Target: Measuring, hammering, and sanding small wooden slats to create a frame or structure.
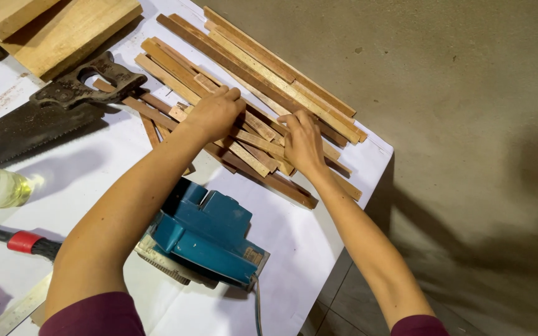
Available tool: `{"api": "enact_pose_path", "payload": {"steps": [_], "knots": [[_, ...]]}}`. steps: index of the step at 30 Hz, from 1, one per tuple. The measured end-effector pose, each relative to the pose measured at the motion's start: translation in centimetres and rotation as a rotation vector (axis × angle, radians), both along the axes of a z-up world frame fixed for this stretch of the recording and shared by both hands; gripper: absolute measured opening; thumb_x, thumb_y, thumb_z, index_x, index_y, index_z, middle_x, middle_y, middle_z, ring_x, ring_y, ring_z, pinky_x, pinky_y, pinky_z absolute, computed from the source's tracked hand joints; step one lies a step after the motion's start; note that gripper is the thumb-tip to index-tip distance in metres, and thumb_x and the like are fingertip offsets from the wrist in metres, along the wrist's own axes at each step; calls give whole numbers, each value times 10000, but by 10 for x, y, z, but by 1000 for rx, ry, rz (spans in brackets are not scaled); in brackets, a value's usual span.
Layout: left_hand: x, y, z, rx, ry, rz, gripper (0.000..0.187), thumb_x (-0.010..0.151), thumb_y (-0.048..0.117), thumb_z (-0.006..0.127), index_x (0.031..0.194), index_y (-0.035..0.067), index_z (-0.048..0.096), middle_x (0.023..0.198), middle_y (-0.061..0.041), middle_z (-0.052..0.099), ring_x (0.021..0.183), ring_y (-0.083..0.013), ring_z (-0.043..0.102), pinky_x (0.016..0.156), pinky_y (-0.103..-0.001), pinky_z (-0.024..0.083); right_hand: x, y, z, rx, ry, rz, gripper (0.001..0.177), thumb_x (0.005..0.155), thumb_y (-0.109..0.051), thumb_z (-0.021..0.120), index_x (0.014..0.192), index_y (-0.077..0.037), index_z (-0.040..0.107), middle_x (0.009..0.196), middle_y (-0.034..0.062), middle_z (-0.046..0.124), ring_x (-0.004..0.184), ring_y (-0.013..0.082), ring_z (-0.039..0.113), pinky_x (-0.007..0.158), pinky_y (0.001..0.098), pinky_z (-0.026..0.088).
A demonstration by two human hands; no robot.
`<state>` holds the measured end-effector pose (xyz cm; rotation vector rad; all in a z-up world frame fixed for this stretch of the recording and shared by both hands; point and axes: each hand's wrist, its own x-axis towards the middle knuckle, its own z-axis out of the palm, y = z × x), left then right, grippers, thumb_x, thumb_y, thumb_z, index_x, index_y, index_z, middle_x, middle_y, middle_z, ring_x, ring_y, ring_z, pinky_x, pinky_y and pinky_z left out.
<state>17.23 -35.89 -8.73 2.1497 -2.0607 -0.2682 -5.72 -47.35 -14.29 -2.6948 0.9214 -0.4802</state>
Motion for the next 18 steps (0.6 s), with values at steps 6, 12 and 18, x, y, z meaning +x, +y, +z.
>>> {"api": "enact_pose_path", "payload": {"steps": [6,12,18], "knots": [[-3,13,15,79,132,113,163,1049,85,565,1168,-11,621,1237,-191,591,991,-296,695,857,-388,610,-2,14,6,-349,-263,121,288,912,121,652,1146,-43,690,1079,93,598,1050,255,601,880,396,501],[-1,-11,-25,-171,20,85,523,888,-6,587,1397,107,553,1446,-219,478,1052,-333,687,845,-374,610,5,16,2,-451,-219,27,193,972,73,653,1104,-61,696,1083,65,600,998,234,592,839,383,485],[-16,8,17,-45,40,86,665,955,-165,429,1568,76,340,1663,-196,182,949,-333,726,648,-350,656,5,22,14,-540,-305,13,124,998,40,655,1063,-65,652,1158,78,561,1180,276,596,1074,408,516]]}}
